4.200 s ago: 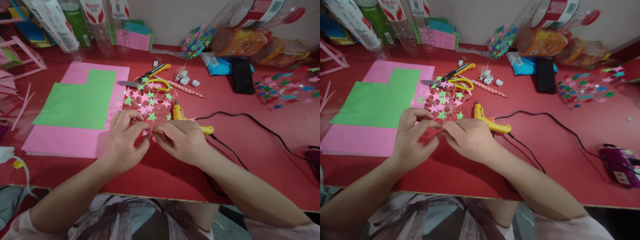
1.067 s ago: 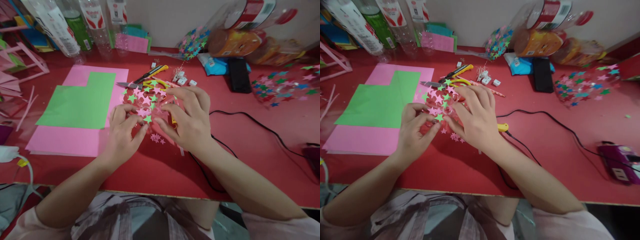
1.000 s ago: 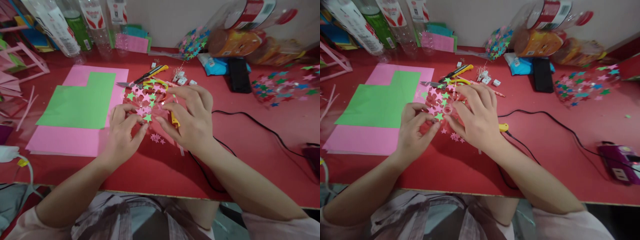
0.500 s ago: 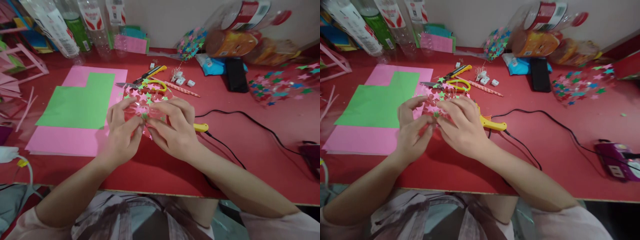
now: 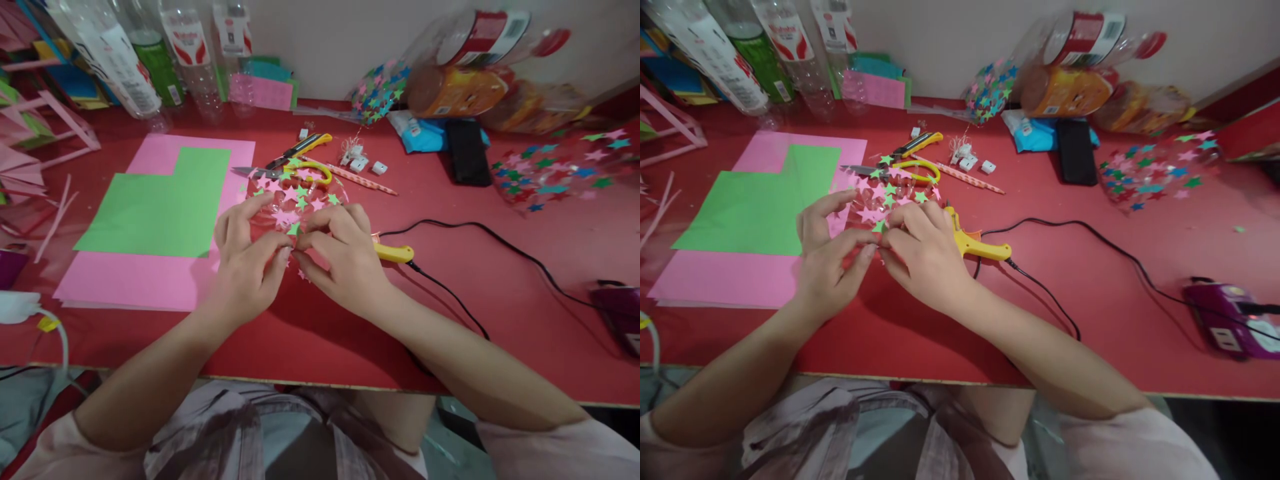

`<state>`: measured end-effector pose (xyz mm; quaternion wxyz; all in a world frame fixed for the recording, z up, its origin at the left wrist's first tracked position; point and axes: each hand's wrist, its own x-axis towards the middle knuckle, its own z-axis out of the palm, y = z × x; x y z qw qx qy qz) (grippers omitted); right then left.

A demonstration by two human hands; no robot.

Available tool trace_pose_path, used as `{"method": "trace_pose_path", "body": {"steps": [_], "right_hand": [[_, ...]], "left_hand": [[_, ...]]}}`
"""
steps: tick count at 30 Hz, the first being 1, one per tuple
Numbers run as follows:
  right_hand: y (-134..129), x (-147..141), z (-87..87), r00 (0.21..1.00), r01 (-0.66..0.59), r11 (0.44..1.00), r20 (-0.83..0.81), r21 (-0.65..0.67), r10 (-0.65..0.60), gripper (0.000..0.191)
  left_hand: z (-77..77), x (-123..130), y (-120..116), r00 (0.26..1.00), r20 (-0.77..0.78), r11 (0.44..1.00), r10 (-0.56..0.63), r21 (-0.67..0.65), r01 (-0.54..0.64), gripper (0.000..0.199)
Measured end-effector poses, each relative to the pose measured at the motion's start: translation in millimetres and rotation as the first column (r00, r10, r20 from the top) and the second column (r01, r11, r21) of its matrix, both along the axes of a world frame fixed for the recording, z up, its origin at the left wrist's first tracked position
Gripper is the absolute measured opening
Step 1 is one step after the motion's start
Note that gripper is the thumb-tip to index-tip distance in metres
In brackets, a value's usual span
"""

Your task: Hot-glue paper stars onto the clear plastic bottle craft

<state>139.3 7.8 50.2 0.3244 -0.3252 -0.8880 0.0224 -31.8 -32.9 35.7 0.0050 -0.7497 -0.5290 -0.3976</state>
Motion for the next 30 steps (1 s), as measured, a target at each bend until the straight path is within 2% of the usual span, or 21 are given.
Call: {"method": "trace_pose_path", "body": {"steps": [5, 9, 12, 16, 17, 20, 22, 25, 27, 30], "right_hand": [[-1, 1, 1.3, 1.000, 0.022, 1.000, 0.000, 0.012, -0.022, 0.012], [-1, 4, 1.8, 0.998, 0.057, 0.983, 0.024, 0.175, -0.062, 0.011], [-2, 6, 1.2, 0.999, 0.040, 0.934, 0.006, 0.355, -0.045, 0.008], [-3, 8, -4.6, 0.999, -0.032, 0.829, 0.009, 0.559, 0.032, 0.008], [-2, 8, -7.1, 0.999, -0.045, 0.829, 0.025, 0.557, 0.038, 0.009], [1, 9, -14.3, 0.996, -0.083, 0.904, 0.074, 0.419, 0.057, 0.016], [3, 9, -16.1, 0.994, -0.084, 0.925, 0.092, 0.370, 0.053, 0.017], [3, 8, -14.3, 0.995, -0.050, 0.871, 0.095, 0.489, 0.004, 0.016], [3, 8, -13.1, 0.997, -0.056, 0.848, 0.079, 0.528, 0.016, 0.018], [4, 6, -15.6, 0.993, -0.085, 0.930, 0.107, 0.356, 0.050, 0.020]], "left_hand": [[2.9, -4, 2, 0.999, 0.043, 0.999, 0.024, 0.023, -0.025, 0.005], [2.5, -8, 5, 0.994, 0.108, 0.999, 0.035, 0.004, -0.035, 0.004], [1.0, -10, 8, 0.989, 0.143, 1.000, 0.027, -0.010, -0.025, 0.006], [-0.4, -13, 11, 0.986, 0.164, 1.000, 0.024, 0.000, -0.024, 0.005], [-0.5, -13, 11, 0.985, 0.169, 1.000, 0.027, 0.007, -0.028, 0.005], [-0.8, -14, 12, 0.983, 0.182, 0.999, 0.037, 0.006, -0.039, 0.005], [-1.3, -14, 13, 0.982, 0.184, 0.999, 0.049, -0.011, -0.047, 0.005], [-2.8, -14, 15, 0.978, 0.202, 0.999, 0.054, -0.019, -0.051, 0.007], [-3.9, -14, 16, 0.976, 0.213, 0.999, 0.050, -0.012, -0.049, 0.006], [-4.1, -15, 16, 0.980, 0.194, 0.999, 0.046, -0.007, -0.045, 0.004]]}}
